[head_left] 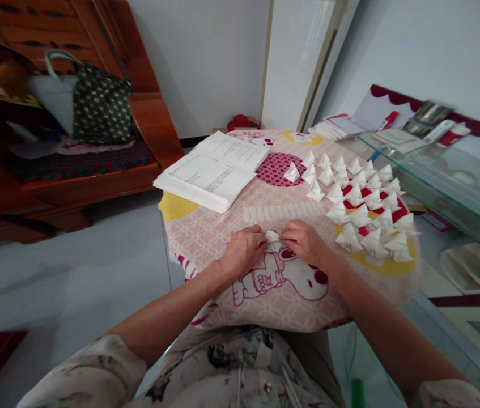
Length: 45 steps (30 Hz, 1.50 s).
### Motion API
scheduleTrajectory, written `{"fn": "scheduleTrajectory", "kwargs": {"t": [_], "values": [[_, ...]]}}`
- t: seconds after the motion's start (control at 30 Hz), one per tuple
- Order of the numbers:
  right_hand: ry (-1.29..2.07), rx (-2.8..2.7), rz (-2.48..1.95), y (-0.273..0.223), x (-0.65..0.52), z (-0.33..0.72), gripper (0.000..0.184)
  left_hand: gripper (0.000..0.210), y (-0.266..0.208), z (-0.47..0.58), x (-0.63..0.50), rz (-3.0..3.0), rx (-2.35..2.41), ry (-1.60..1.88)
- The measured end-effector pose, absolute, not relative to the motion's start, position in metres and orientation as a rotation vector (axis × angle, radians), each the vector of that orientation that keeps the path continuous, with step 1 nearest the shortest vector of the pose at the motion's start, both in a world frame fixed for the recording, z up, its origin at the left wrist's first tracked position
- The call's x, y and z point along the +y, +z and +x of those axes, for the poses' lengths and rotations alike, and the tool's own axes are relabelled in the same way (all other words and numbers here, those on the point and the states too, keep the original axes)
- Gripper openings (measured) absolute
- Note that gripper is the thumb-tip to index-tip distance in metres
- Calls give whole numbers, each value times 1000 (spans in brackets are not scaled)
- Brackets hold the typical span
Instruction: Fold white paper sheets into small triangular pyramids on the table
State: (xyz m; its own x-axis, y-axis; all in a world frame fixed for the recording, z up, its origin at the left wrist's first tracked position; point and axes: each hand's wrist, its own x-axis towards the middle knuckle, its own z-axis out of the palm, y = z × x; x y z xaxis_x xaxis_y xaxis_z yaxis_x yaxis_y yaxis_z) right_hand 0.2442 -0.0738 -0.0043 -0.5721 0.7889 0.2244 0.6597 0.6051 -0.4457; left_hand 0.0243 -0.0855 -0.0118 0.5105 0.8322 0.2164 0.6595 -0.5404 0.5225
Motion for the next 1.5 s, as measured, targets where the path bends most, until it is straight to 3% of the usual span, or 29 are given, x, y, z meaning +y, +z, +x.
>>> {"fn": "scheduleTrajectory", "kwargs": {"t": [0.27,0.6,0.93,1.5], "values": [[969,-2202,-1429,6,-59,244,15,12,-7,23,-79,2276,1378,624],[1256,-2001,-1574,6,-54,241,19,18,-8,23,-77,2293,1452,502],[1032,-2045,-1798,13,-53,226,22,21,0,30,-73,2206,1594,350],[718,-2084,-1890,10,-58,217,22,15,3,29,-72,2177,1565,384]]}}
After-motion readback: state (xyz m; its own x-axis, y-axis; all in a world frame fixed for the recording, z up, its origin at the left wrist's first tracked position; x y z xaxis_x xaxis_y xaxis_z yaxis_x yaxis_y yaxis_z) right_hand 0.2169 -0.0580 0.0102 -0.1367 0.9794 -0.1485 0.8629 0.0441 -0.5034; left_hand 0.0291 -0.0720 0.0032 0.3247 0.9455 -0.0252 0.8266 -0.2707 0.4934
